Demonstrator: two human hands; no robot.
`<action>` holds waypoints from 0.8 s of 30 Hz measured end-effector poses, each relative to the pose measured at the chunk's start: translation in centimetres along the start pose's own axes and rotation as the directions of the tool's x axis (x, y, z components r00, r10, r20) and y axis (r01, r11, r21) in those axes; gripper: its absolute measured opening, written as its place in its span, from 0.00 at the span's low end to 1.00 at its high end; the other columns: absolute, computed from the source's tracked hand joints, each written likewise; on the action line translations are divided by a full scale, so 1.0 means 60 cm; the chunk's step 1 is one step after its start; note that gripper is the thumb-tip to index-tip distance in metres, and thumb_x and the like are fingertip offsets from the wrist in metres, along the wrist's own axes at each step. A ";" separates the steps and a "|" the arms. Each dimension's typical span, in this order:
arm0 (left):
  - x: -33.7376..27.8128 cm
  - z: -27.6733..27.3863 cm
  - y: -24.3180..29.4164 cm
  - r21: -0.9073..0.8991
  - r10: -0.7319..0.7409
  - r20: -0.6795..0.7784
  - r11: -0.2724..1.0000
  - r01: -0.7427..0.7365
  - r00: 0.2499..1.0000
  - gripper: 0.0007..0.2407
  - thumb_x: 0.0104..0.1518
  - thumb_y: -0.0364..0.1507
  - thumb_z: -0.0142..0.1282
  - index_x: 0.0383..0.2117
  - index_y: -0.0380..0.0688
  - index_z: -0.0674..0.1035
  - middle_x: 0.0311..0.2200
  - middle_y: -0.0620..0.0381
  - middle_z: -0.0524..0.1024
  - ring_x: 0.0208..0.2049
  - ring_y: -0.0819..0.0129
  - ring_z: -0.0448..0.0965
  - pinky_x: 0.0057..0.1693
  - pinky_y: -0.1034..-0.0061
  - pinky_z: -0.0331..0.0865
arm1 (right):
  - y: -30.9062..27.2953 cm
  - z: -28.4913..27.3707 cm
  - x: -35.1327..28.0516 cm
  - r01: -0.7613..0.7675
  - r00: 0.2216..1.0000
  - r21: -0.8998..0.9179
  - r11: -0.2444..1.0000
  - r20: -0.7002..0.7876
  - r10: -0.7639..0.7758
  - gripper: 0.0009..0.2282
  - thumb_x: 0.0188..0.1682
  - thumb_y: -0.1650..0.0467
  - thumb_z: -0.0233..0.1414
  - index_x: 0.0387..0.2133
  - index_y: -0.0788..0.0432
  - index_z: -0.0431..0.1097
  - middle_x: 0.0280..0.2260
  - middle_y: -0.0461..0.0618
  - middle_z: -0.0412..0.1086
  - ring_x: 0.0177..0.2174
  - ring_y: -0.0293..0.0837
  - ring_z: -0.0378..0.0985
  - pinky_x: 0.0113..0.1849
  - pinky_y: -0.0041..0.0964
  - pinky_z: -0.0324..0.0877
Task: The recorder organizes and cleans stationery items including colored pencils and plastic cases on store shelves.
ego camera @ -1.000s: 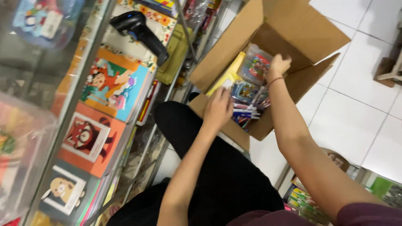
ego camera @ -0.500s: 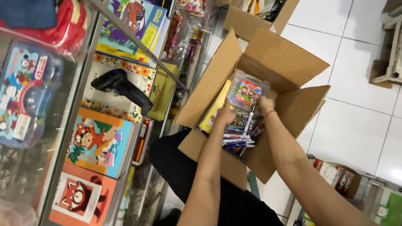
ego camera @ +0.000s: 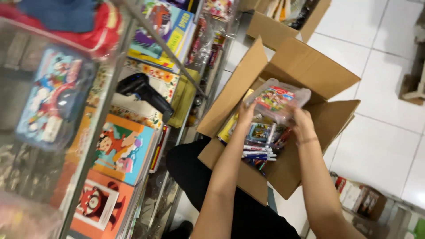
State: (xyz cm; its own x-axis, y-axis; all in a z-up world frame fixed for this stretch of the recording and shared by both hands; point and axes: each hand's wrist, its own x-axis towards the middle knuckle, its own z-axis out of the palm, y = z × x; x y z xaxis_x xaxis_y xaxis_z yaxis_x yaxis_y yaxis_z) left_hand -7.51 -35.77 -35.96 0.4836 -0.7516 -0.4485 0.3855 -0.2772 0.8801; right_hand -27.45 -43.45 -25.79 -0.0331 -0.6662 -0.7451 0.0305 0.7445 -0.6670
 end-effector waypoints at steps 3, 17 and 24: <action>-0.068 -0.024 0.111 -0.236 -0.133 -0.004 0.963 0.128 0.991 0.30 0.54 0.38 0.61 0.62 0.36 0.68 0.58 0.45 0.73 0.57 0.57 0.74 0.59 0.65 0.68 | -0.018 -0.012 -0.085 0.064 0.979 0.028 0.998 0.193 -0.069 0.11 0.51 0.74 0.56 0.45 0.67 0.72 0.41 0.54 0.75 0.36 0.46 0.79 0.37 0.43 0.76; -0.539 -0.203 0.376 -0.222 0.245 0.215 0.955 -0.198 0.945 0.21 0.54 0.25 0.66 0.54 0.32 0.75 0.47 0.53 0.80 0.47 0.71 0.79 0.55 0.73 0.74 | -0.036 -0.005 -0.362 0.168 0.747 0.076 0.983 0.641 -0.177 0.26 0.44 0.73 0.49 0.60 0.63 0.59 0.49 0.50 0.73 0.46 0.45 0.78 0.44 0.44 0.78; -0.715 -0.269 0.409 0.087 0.421 -0.093 0.906 -0.414 0.902 0.18 0.56 0.27 0.67 0.50 0.32 0.76 0.41 0.57 0.79 0.42 0.77 0.76 0.51 0.77 0.73 | -0.005 0.084 -0.423 0.123 0.490 -0.032 0.992 0.871 -0.033 0.20 0.48 0.71 0.52 0.54 0.59 0.60 0.23 0.39 0.60 0.18 0.31 0.59 0.18 0.27 0.59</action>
State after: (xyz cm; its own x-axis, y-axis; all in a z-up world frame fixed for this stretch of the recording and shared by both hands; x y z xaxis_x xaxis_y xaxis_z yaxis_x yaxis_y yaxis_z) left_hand -6.09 -0.66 2.39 0.6717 -0.7392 -0.0486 0.0806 0.0078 0.9967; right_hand -21.59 -27.01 -6.69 0.8532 -0.3896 -0.3467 -0.0054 0.6581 -0.7530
